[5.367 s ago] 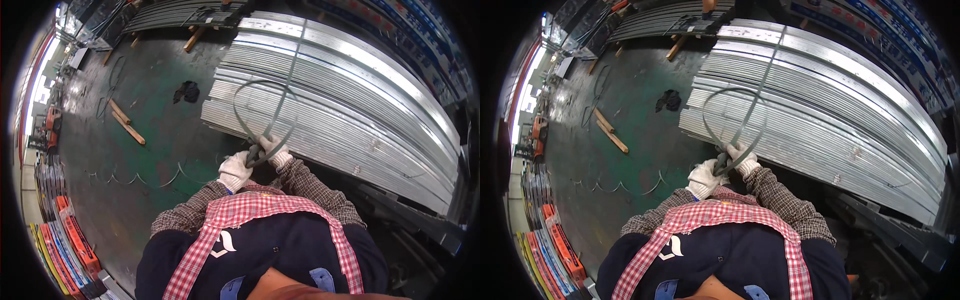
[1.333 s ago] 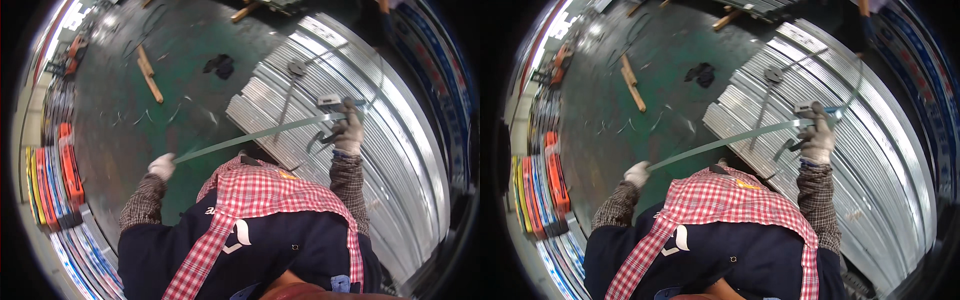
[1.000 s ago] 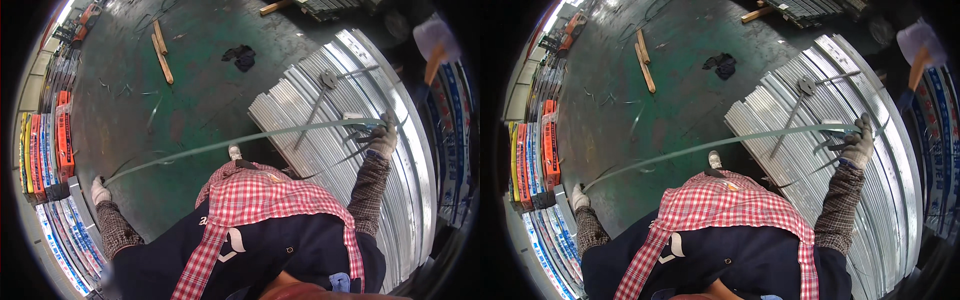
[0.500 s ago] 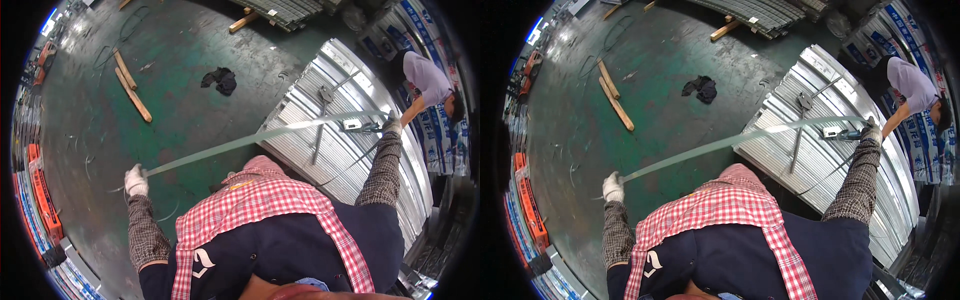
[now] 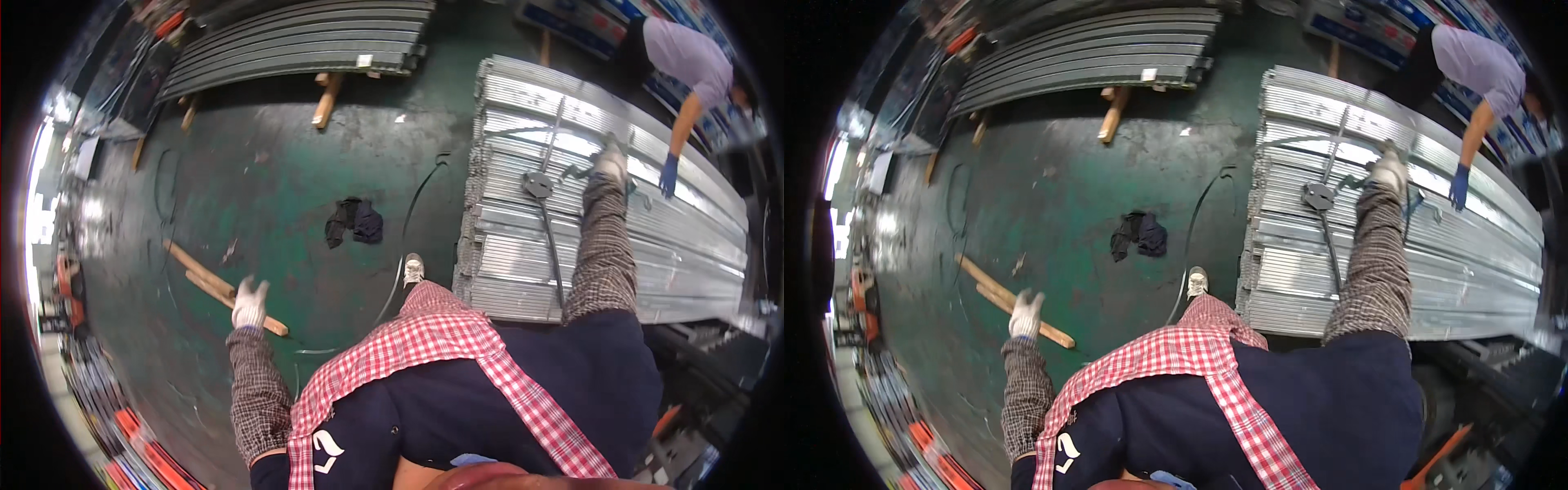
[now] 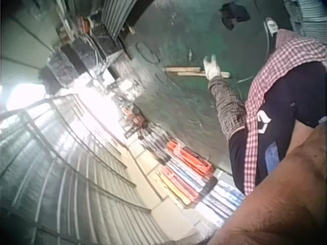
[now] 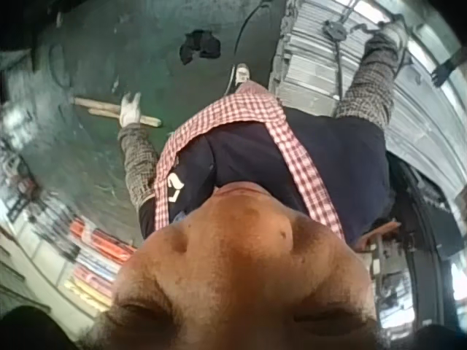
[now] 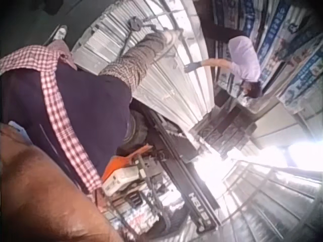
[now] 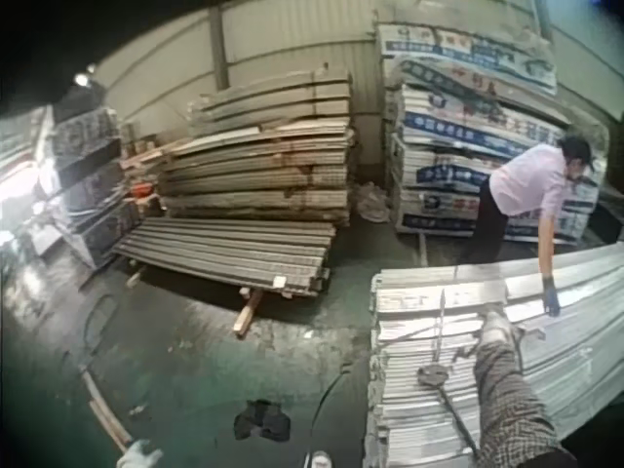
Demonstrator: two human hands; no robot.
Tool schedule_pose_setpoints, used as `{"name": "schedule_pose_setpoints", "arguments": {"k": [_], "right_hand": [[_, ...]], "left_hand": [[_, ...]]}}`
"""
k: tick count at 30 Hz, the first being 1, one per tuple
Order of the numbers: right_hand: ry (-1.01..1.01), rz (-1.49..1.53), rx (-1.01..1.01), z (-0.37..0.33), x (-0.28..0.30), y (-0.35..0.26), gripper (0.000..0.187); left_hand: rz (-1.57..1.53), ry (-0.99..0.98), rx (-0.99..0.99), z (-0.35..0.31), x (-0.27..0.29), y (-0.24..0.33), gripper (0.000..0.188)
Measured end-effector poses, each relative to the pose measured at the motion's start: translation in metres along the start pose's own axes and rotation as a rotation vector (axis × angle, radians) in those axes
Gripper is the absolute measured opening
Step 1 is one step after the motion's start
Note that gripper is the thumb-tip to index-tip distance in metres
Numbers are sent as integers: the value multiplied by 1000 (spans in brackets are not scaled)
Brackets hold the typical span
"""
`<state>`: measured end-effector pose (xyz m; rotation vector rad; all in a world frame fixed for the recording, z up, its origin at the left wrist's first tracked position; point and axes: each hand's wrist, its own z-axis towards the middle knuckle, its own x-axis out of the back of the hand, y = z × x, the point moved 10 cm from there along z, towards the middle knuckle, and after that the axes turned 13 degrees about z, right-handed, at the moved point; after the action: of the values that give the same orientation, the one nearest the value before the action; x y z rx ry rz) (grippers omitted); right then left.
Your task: Using manual strapping tools to secure bundles of galvanized metal profiles.
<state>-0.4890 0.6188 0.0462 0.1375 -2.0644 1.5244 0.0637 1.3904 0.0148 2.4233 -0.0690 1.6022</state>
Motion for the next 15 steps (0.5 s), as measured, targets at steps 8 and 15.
{"name": "schedule_pose_setpoints", "arguments": {"k": [8,15], "right_hand": [[130,617,-328,-64,-41,-21,21],[110,523,-215,-27,-68,-36,27]], "left_hand": [[968,-604,-343,31,-134,-217,35],[1102,-657,-637,265,-149,-86,42]]}}
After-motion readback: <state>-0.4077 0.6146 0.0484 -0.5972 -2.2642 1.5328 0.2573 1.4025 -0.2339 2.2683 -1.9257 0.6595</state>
